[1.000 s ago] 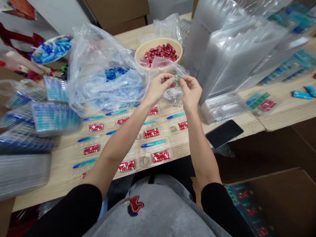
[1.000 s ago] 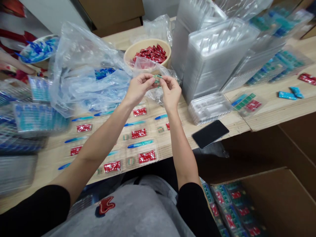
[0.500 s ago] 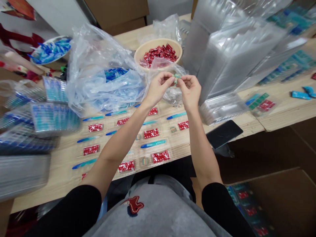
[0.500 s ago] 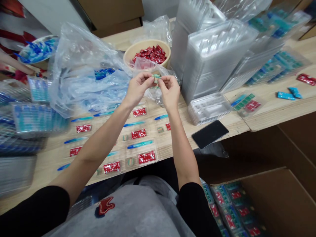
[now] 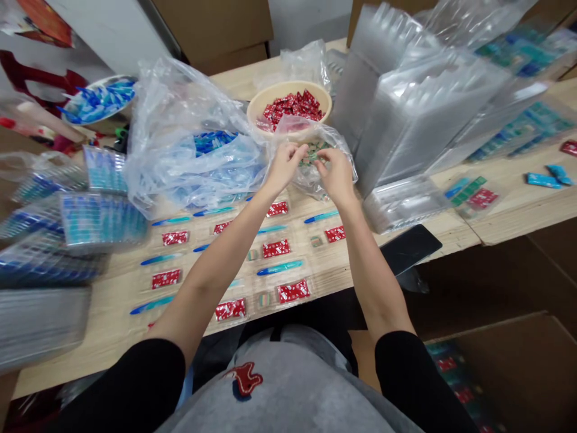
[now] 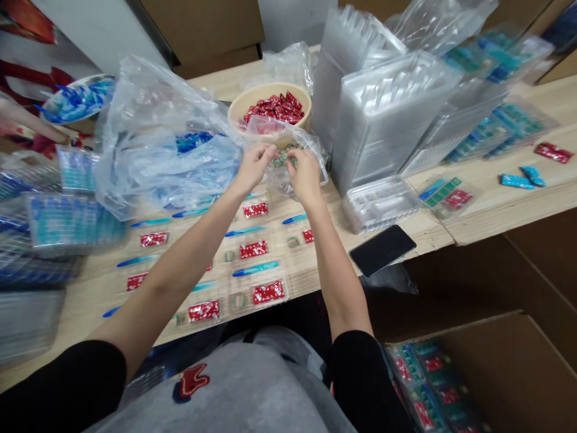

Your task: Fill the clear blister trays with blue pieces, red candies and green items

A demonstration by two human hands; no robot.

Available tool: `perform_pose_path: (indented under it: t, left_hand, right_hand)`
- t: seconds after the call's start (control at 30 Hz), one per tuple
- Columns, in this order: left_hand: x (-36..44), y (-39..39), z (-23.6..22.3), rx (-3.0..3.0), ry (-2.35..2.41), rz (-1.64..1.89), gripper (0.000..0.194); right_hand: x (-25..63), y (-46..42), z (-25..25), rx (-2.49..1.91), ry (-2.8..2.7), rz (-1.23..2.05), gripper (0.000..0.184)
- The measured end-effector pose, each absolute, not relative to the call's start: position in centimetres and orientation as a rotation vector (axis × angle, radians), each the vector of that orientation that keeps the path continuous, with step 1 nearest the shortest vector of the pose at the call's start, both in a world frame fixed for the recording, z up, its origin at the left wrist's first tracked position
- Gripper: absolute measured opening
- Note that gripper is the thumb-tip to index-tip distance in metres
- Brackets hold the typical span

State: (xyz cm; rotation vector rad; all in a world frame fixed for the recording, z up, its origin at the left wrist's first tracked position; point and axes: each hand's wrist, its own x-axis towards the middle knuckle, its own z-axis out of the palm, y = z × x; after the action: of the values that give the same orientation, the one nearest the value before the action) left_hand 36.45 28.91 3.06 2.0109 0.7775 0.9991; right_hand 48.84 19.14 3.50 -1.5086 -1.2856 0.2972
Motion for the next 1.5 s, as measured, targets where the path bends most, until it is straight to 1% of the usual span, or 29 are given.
perform_pose_path:
  t: [0.03, 0.1, 0.2, 0.27, 0.33, 0.4, 0.5, 0.6, 0.77, 0.93, 1.0, 1.13, 1.3, 1.5]
  left_hand:
    - [36.5, 29.3, 2.7, 2.058, 0.771, 0.998, 0.023]
    - [36.5, 29.7, 2.2, 2.111, 0.724, 0.986, 0.016]
    - [36.2, 29.4, 2.3, 2.107, 0.653, 0.961, 0.038]
    - [35.5, 28.3, 3.3, 2.109, 0.613, 0.945, 0.037]
    - [34.3, 26.5, 5.1, 2.132, 0.535, 0.935, 0.040]
    - [33.0, 24.1, 7.5, 2.194, 0.426, 0.943, 0.047]
    - [30.9, 20.4, 11.1, 2.398, 0.325, 0.986, 0.056]
    - [29.3, 17.7, 13.8, 2.619, 0.249, 1.003, 0.051]
    - [27.6, 15.1, 16.0, 2.716, 0.232, 1.028, 0.040]
    - [26.9, 14.1, 16.5, 2.764, 0.304, 1.008, 0.033]
    - [26.9, 14.3, 16.3, 2.766, 0.241, 1.041, 0.035]
    - [27.0, 14.8, 15.5, 2.719, 0.250, 1.036, 0.045]
    - [26.7, 14.9, 15.2, 2.586, 0.232, 1.064, 0.037]
    - [26.1, 14.9, 15.4, 2.496, 0.391, 0.936, 0.042]
  right_hand:
    - [48.6, 19.1, 3.6, -1.581, -1.317, 0.249, 0.010]
    - [48.1, 19.1, 3.6, -1.635, -1.299, 0.245, 0.010]
    - [48.0, 18.5, 3.6, -1.496, -1.085, 0.423, 0.008]
    - [48.2, 17.5, 3.8, -1.319, -0.925, 0.630, 0.010]
    - [48.2, 15.9, 4.4, -1.126, -0.818, 0.865, 0.019]
    - [47.8, 13.8, 5.7, -0.963, -0.776, 1.079, 0.026]
    - [46.2, 10.5, 8.2, -0.803, -0.784, 1.304, 0.025]
    - [44.3, 8.0, 10.4, -0.696, -0.822, 1.426, 0.024]
    - [42.7, 6.2, 11.9, -0.612, -0.895, 1.494, 0.027]
    - [42.4, 5.8, 12.1, -0.638, -0.947, 1.479, 0.028]
    - [42.3, 5.8, 12.2, -0.641, -0.937, 1.468, 0.026]
    - [42.4, 6.1, 12.4, -0.684, -0.918, 1.459, 0.024]
    - [42.3, 6.5, 12.4, -0.716, -0.956, 1.389, 0.024]
    - [41.8, 6.4, 12.3, -0.830, -1.031, 1.256, 0.027]
